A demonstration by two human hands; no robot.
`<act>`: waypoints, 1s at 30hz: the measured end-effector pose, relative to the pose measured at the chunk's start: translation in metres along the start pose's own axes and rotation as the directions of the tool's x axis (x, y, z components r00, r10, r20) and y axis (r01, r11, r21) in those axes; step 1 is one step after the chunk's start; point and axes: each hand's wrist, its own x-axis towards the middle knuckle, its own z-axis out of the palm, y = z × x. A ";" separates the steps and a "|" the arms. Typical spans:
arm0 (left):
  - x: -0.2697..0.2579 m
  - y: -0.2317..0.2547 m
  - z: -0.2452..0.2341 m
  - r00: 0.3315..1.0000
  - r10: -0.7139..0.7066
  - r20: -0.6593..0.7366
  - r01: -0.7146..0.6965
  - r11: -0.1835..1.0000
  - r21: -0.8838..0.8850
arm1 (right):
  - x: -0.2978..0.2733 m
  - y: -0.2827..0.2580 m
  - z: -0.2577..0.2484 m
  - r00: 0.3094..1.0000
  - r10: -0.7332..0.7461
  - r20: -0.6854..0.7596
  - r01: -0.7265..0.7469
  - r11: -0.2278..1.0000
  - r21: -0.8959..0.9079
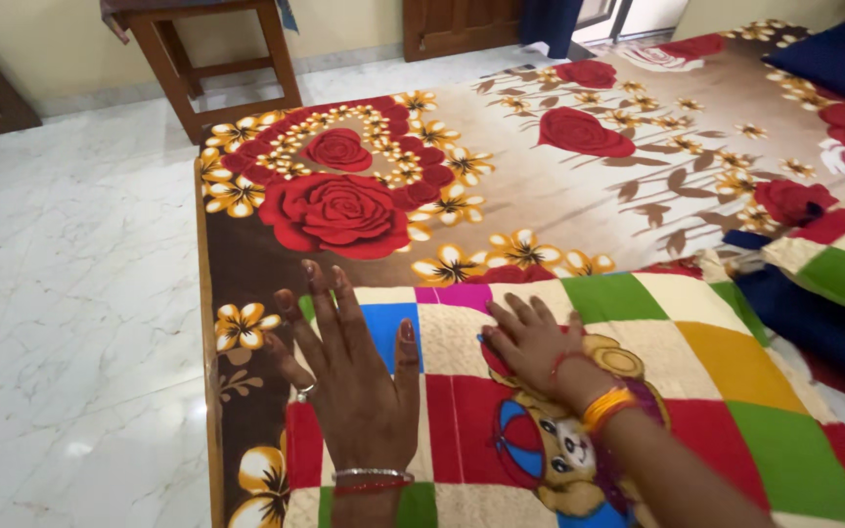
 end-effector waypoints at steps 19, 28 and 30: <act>-0.007 -0.049 -0.002 0.915 -0.366 -0.167 0.381 0.922 0.068 | 0.076 -0.090 -0.068 0.947 -0.152 -0.282 0.158 0.987 -0.002; -0.007 -0.055 -0.037 0.940 -0.339 -0.026 0.337 0.939 -0.063 | 0.025 -0.173 -0.053 0.956 -0.291 0.025 0.292 0.949 -0.121; -0.005 -0.059 -0.036 0.944 -0.319 -0.085 0.320 0.947 0.001 | 0.029 -0.167 -0.062 0.954 -0.300 -0.011 0.300 0.954 -0.014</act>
